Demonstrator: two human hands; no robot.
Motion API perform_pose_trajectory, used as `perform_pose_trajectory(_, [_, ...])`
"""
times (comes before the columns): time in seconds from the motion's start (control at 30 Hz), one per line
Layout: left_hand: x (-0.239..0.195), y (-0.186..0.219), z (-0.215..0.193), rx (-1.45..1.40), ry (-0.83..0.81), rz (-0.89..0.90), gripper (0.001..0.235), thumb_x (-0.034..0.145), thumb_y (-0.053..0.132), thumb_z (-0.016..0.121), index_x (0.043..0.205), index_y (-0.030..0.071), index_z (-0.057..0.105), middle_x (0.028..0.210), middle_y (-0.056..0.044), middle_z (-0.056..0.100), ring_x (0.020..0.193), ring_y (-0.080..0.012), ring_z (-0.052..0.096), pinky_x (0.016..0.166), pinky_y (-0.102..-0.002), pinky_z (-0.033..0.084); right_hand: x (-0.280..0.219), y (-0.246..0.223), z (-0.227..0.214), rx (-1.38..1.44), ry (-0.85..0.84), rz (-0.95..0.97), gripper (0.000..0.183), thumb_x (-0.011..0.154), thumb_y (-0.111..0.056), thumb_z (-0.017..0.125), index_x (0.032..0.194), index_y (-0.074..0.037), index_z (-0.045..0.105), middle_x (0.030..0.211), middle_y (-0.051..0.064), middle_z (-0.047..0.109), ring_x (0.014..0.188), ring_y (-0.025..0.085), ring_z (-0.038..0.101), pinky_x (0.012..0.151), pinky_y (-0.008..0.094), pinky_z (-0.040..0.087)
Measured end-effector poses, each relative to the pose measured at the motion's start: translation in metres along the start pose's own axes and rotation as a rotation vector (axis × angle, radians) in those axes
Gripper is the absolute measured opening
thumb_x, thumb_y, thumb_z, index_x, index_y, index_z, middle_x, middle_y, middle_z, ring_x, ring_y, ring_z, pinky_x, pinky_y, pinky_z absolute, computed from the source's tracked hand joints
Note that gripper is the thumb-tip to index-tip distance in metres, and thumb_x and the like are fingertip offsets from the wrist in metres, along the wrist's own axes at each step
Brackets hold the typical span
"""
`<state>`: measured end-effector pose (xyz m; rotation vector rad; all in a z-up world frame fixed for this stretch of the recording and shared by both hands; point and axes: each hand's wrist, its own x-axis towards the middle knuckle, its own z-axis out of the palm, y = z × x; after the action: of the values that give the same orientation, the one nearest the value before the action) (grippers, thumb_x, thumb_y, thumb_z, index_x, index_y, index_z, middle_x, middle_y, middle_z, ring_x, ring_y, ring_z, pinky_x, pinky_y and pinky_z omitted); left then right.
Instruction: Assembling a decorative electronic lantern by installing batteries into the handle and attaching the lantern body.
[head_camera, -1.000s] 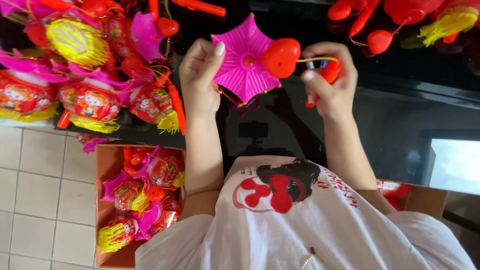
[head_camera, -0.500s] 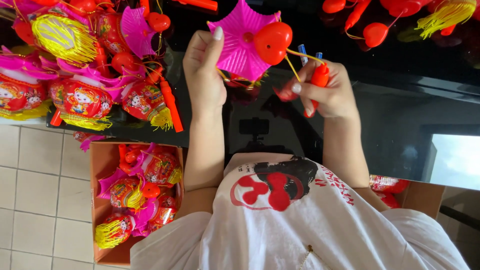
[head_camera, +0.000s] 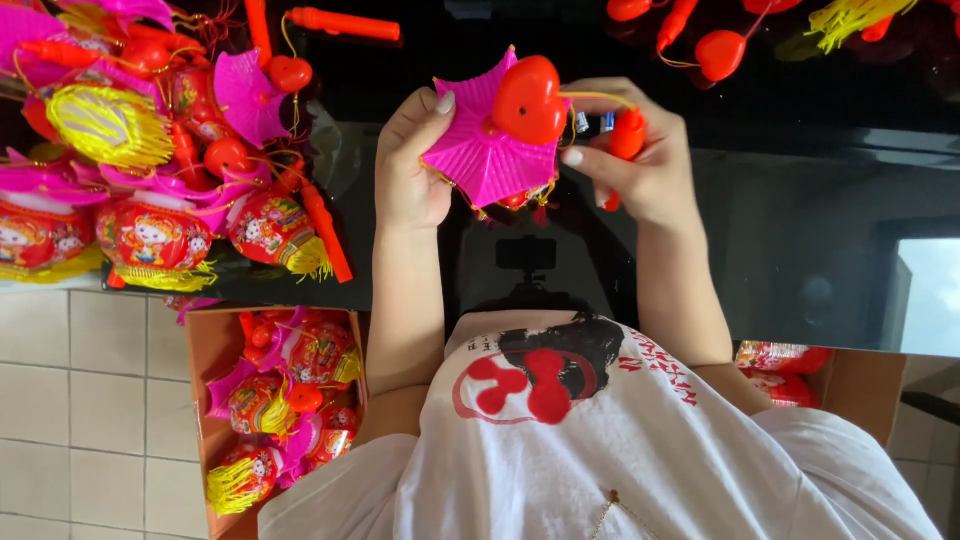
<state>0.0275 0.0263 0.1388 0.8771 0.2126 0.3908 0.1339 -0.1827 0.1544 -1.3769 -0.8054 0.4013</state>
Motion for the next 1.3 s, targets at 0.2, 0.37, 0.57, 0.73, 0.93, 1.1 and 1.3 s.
perform_pose_trajectory(0.2, [0.005,-0.004,-0.007,-0.091,-0.023,-0.026,0.016,0.095,0.019,0.067,0.084,0.01,0.061,0.085,-0.001,0.065,0.077,-0.0135,0.061,0.071,-0.025,0.042,-0.005,0.021,-0.003,0.059,0.073,-0.017,0.005,0.099,0.002,0.071,0.098,0.001,0.066,0.124,0.021,0.065,0.052,0.017,0.058,0.041,0.016,0.047])
perform_pose_trajectory(0.37, [0.004,0.0,-0.009,-0.116,0.029,-0.03,0.015,0.093,0.017,0.069,0.082,0.009,0.064,0.084,-0.001,0.067,0.079,-0.0144,0.062,0.074,-0.026,0.043,-0.013,0.016,-0.011,0.005,0.032,0.135,0.009,0.1,-0.002,0.071,0.097,-0.002,0.062,0.085,0.014,0.072,0.043,0.009,0.05,0.044,0.017,0.039])
perform_pose_trajectory(0.57, [0.002,0.006,-0.017,0.105,0.081,0.024,0.02,0.091,0.021,0.072,0.077,0.012,0.059,0.076,0.003,0.062,0.073,-0.0121,0.059,0.072,-0.026,0.043,-0.018,0.021,-0.021,0.414,0.088,0.071,0.024,0.091,0.002,0.062,0.113,-0.001,0.055,0.079,0.015,0.057,0.04,0.012,0.034,0.038,0.021,0.031])
perform_pose_trajectory(0.73, [-0.001,0.002,-0.021,0.117,0.048,0.04,0.024,0.09,0.021,0.073,0.075,0.012,0.057,0.071,0.004,0.057,0.068,-0.011,0.055,0.069,-0.026,0.039,-0.016,0.007,-0.016,0.174,0.085,0.053,0.029,0.092,-0.011,0.068,0.115,0.001,0.056,0.093,0.009,0.051,0.045,0.011,0.043,0.04,0.02,0.032])
perform_pose_trajectory(0.93, [-0.007,-0.021,-0.008,0.132,0.041,0.112,0.031,0.09,0.024,0.075,0.072,0.016,0.052,0.066,0.008,0.05,0.063,-0.0072,0.047,0.062,-0.024,0.037,-0.012,0.005,0.005,-0.09,0.176,-0.008,0.058,0.087,-0.02,0.081,0.131,0.005,0.054,0.143,0.019,0.053,0.061,0.005,0.049,0.049,0.014,0.033])
perform_pose_trajectory(1.1, [-0.015,-0.029,0.011,0.237,0.146,0.18,0.03,0.089,0.027,0.076,0.074,0.015,0.053,0.073,0.006,0.058,0.073,-0.0072,0.059,0.068,-0.024,0.049,-0.015,0.034,0.014,0.097,0.302,0.017,0.027,0.089,-0.02,0.079,0.097,0.002,0.064,0.124,0.011,0.062,0.043,0.007,0.04,0.044,0.019,0.032])
perform_pose_trajectory(1.3, [-0.019,-0.044,0.008,0.378,0.156,0.349,0.014,0.097,0.018,0.076,0.087,0.009,0.072,0.099,-0.005,0.075,0.098,-0.0063,0.065,0.089,-0.033,0.056,-0.014,0.047,0.008,0.29,0.386,0.071,0.01,0.095,0.004,0.064,0.089,0.012,0.065,0.049,0.011,0.046,0.024,0.012,0.041,0.031,0.022,0.036])
